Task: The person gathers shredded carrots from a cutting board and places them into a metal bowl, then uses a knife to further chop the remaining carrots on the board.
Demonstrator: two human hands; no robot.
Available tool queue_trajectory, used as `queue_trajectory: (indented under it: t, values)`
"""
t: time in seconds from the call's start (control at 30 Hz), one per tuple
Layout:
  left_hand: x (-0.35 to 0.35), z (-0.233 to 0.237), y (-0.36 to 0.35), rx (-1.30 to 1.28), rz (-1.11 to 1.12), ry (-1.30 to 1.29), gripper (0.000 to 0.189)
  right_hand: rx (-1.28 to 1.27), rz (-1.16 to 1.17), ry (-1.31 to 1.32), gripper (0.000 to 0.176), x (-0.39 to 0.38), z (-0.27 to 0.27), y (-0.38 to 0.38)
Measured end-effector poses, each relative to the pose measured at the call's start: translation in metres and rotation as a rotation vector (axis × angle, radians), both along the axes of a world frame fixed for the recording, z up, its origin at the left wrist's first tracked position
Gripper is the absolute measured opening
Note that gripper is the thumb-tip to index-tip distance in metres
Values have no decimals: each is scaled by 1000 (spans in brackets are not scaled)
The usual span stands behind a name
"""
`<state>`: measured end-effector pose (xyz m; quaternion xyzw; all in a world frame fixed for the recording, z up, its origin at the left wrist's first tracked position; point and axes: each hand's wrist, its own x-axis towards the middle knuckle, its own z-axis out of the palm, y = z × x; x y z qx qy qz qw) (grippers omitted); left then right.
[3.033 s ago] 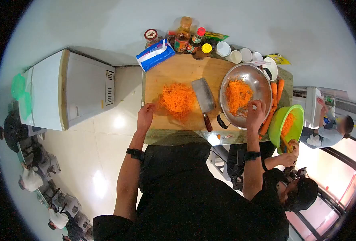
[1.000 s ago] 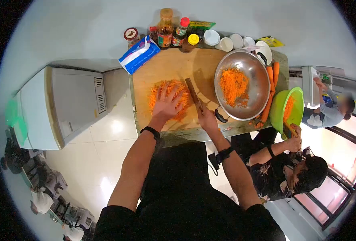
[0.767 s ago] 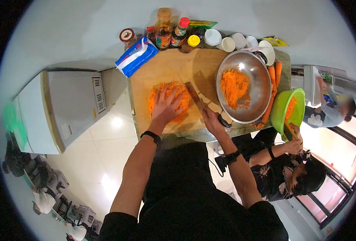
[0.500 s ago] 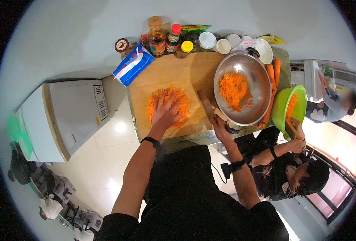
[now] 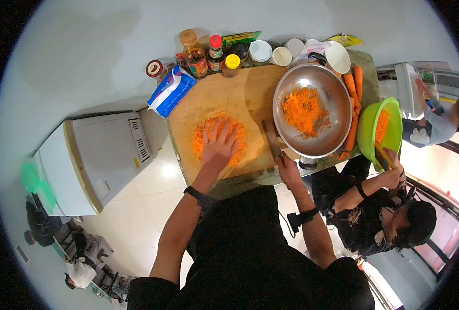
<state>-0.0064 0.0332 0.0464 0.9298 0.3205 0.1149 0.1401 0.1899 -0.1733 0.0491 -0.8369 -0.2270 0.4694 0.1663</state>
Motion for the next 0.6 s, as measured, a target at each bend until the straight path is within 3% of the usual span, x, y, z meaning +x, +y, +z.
queue_trajectory:
  t: [0.03,0.07,0.17,0.23,0.27,0.4,0.47,0.53,0.6]
  values:
    - [5,-8,2,11,-45,111,39,273,110,-234,40,-7,-12,-4]
    - [11,-16,6,23,-87,221,34,278,111,-231,40,-7,-22,-8]
    - [48,9,22,-166,-117,160,27,272,209,-320,41,-7,-17,1]
    - [77,25,27,-286,-46,78,28,-77,365,-314,45,-8,14,20]
    - [91,32,27,-409,13,-9,30,-77,372,-312,45,-9,14,22]
    - [138,43,29,-486,56,65,30,-102,565,-492,62,-16,3,21]
    - [155,46,28,-577,21,234,26,-156,799,-756,71,-22,0,22]
    - [164,36,21,-609,54,189,25,-128,829,-775,78,-24,-12,16]
    - [169,26,12,-638,90,149,23,57,829,-916,78,-23,-23,15]
